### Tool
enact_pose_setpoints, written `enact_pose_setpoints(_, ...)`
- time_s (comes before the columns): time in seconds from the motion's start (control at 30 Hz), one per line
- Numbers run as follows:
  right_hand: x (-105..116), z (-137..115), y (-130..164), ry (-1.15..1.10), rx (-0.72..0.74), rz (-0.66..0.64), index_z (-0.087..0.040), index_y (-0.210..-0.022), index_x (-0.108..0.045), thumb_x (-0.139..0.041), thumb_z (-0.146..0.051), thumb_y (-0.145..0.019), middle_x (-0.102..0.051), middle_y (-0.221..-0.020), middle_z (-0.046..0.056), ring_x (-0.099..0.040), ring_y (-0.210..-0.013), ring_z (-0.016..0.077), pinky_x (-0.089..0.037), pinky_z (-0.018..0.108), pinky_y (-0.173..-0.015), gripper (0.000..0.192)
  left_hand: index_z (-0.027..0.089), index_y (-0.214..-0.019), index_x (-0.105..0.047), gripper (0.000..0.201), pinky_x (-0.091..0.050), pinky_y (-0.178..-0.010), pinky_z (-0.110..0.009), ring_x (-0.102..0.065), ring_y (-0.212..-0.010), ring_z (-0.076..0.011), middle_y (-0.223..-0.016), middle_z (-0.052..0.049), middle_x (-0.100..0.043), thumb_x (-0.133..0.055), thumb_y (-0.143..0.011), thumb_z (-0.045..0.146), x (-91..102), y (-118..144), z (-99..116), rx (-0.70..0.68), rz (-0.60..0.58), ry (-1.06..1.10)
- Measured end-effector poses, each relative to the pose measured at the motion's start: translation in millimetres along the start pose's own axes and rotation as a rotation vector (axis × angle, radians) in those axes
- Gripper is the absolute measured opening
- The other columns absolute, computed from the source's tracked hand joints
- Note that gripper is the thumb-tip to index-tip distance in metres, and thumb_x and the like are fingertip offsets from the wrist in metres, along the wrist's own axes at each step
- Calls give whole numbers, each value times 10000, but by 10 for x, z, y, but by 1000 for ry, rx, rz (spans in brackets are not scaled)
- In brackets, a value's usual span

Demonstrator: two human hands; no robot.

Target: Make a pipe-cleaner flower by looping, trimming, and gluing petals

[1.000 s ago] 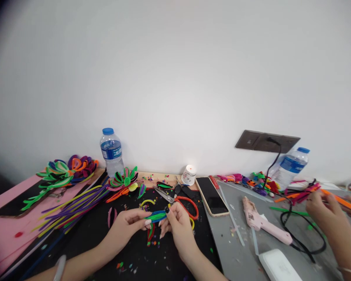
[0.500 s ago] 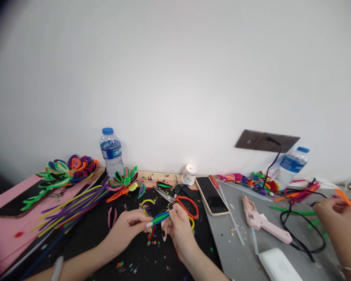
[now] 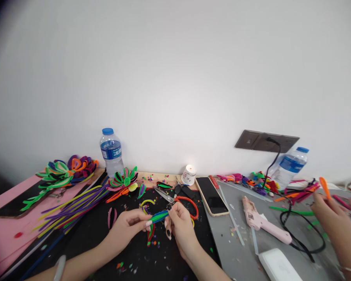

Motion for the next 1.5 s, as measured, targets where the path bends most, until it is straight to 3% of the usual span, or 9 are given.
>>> enact_pose_setpoints(0.5, -72, 65, 33, -127, -109, -51, -199, -646, -349, -586, -401, -756, -397, -452, -94, -216, -332, 18, -168, 142, -315, 329, 121, -681, -654, 146, -442, -570, -234, -561, -543, -123, -566, -11, -638, -659, -666, 266, -71, -19, -71, 24, -76, 124)
enact_pose_setpoints(0.77, -65, 4, 9, -46, -18, -86, -208, -690, -362, -521, -372, -810, -413, -468, -96, -226, -327, 32, -207, 149, -303, 258, 112, -847, -642, 240, -442, -563, -239, -562, -533, -123, -559, 9, -627, -665, -651, 250, -21, -18, -80, 62, -28, 132)
enact_pose_setpoints(1.27, -9, -11, -2, 38, -15, -22, -201, -682, -374, -547, -386, -779, -401, -438, -105, -228, -309, 22, -197, 139, -296, 271, 115, -751, -647, 182, -452, -596, -255, -581, -578, -140, -608, -25, -650, -643, -682, 283, -127, -6, -103, 44, -132, 121)
enact_pose_setpoints(1.5, 9, -82, 7, 212, 50, -20, -190, -668, -401, -546, -354, -785, -418, -420, -101, -280, -324, 32, -216, 142, -318, 249, 131, -952, -606, 300, -449, -621, -255, -583, -644, -154, -665, -11, -624, -617, -703, 298, -195, 33, -59, 36, -171, -4)
Point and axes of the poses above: each hand's wrist, its own y-axis away from the middle knuckle, its own x-axis out of the back of the hand, z = x × y, the point moved 10 cm from there along -y, towards the middle knuckle
